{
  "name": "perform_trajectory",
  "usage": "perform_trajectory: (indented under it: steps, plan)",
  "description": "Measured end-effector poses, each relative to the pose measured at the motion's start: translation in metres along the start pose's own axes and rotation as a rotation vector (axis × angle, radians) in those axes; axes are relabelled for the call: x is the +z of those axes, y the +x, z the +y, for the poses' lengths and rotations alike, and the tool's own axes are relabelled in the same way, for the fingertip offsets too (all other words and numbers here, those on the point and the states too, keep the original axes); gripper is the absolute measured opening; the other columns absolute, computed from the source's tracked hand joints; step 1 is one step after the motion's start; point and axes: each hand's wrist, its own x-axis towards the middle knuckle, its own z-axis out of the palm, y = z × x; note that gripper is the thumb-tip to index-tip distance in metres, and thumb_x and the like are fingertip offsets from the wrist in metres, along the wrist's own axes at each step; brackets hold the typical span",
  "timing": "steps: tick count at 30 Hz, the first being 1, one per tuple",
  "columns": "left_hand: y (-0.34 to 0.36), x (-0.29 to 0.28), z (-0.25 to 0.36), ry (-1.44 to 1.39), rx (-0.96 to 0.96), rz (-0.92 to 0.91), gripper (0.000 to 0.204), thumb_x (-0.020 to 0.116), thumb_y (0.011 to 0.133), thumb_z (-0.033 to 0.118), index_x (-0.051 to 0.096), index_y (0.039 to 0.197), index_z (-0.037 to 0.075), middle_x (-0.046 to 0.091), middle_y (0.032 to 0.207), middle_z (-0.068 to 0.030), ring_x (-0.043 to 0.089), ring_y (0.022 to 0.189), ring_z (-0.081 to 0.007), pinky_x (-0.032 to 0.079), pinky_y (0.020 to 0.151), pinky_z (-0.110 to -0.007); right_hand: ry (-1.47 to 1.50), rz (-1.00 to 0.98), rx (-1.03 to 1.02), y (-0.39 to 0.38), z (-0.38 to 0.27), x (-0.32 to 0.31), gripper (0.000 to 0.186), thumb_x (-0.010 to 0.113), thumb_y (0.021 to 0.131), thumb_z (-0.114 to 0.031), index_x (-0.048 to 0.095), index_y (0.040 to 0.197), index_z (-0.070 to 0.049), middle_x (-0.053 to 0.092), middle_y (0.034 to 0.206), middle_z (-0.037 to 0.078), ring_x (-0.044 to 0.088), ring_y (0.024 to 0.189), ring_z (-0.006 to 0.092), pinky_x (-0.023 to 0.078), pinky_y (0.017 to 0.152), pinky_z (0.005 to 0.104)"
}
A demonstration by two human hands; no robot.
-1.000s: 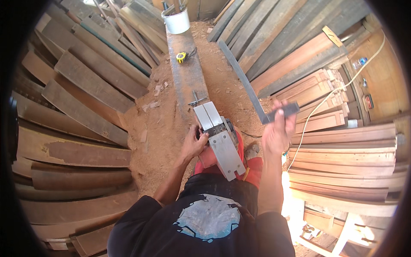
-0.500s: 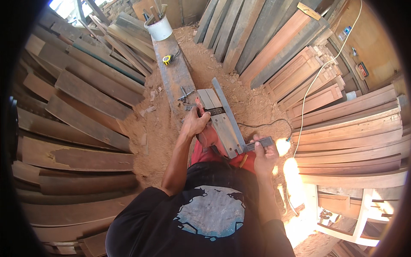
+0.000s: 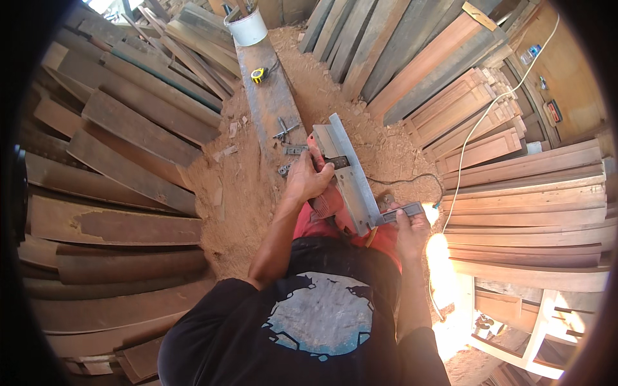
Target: The person adjusts the settings on a red circular saw using a metal square and a pencil. They repeatedly position the square against the saw's base plate and blade, make marks, and manipulate the adjustment knobs and levers to calibrate the tool.
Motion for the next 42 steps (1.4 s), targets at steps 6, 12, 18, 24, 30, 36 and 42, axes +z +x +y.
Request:
perform_trajectory:
  steps: [6,12,18,24,30,36,42]
  plan:
    - [0.001,0.011,0.006,0.024,0.054,0.029,0.039,0.069,0.080,0.037,0.061,0.094,0.001,0.067,0.094,-0.0234,0.063,0.095,-0.0409,0.048,0.090,-0.048,0.071,0.007,0.054,0.003,0.015,-0.017,0.018,0.061,0.099,-0.003,0.059,0.117,-0.003,0.071,0.108,0.015,0.073,0.091,0.0203,0.065,0.075,0.0349]
    - [0.001,0.015,0.011,0.035,0.094,0.014,0.039,0.068,0.080,0.036,0.062,0.097,0.001,0.069,0.093,-0.0214,0.063,0.099,-0.0396,0.043,0.100,-0.047,0.126,0.037,0.104,0.003,0.020,-0.022,0.018,0.062,0.099,-0.004,0.060,0.117,-0.005,0.071,0.108,0.014,0.073,0.090,0.0207,0.065,0.077,0.0358]
    - [0.007,0.028,0.000,0.076,0.096,0.063,0.044,0.068,0.082,0.038,0.061,0.101,-0.001,0.068,0.096,-0.0221,0.062,0.103,-0.0402,0.039,0.106,-0.048,0.145,0.043,0.059,0.002,0.023,-0.021,0.019,0.062,0.099,-0.004,0.060,0.117,-0.004,0.071,0.108,0.014,0.073,0.089,0.0208,0.065,0.077,0.0357]
    - [0.006,0.023,0.001,0.028,0.076,0.010,0.043,0.066,0.083,0.037,0.062,0.099,-0.002,0.068,0.094,-0.0222,0.064,0.101,-0.0397,0.038,0.107,-0.048,0.149,0.053,-0.001,-0.009,0.004,0.000,0.020,0.063,0.098,-0.003,0.059,0.118,-0.002,0.071,0.108,0.015,0.073,0.088,0.0208,0.066,0.075,0.0350]
    - [0.005,0.016,0.007,0.045,0.091,-0.001,0.044,0.066,0.082,0.038,0.062,0.099,-0.003,0.068,0.094,-0.0242,0.064,0.100,-0.0406,0.040,0.103,-0.048,0.115,0.039,0.027,-0.019,-0.007,0.009,0.019,0.061,0.098,-0.001,0.059,0.117,-0.001,0.071,0.109,0.017,0.073,0.091,0.0215,0.065,0.078,0.0368]
    - [0.009,0.023,0.000,0.058,0.107,0.005,0.048,0.065,0.083,0.040,0.062,0.102,-0.004,0.068,0.097,-0.0265,0.063,0.102,-0.0427,0.041,0.102,-0.048,0.079,0.011,0.070,-0.018,-0.008,0.005,0.018,0.060,0.098,0.000,0.058,0.117,-0.002,0.071,0.109,0.016,0.072,0.094,0.0221,0.064,0.081,0.0380]
    - [0.008,0.023,0.004,0.068,0.085,-0.015,0.050,0.066,0.082,0.041,0.062,0.104,-0.004,0.068,0.100,-0.0267,0.062,0.104,-0.0423,0.040,0.103,-0.049,0.111,0.012,0.052,-0.019,-0.002,0.001,0.019,0.062,0.098,-0.003,0.060,0.118,-0.002,0.071,0.108,0.016,0.073,0.091,0.0211,0.066,0.075,0.0350]
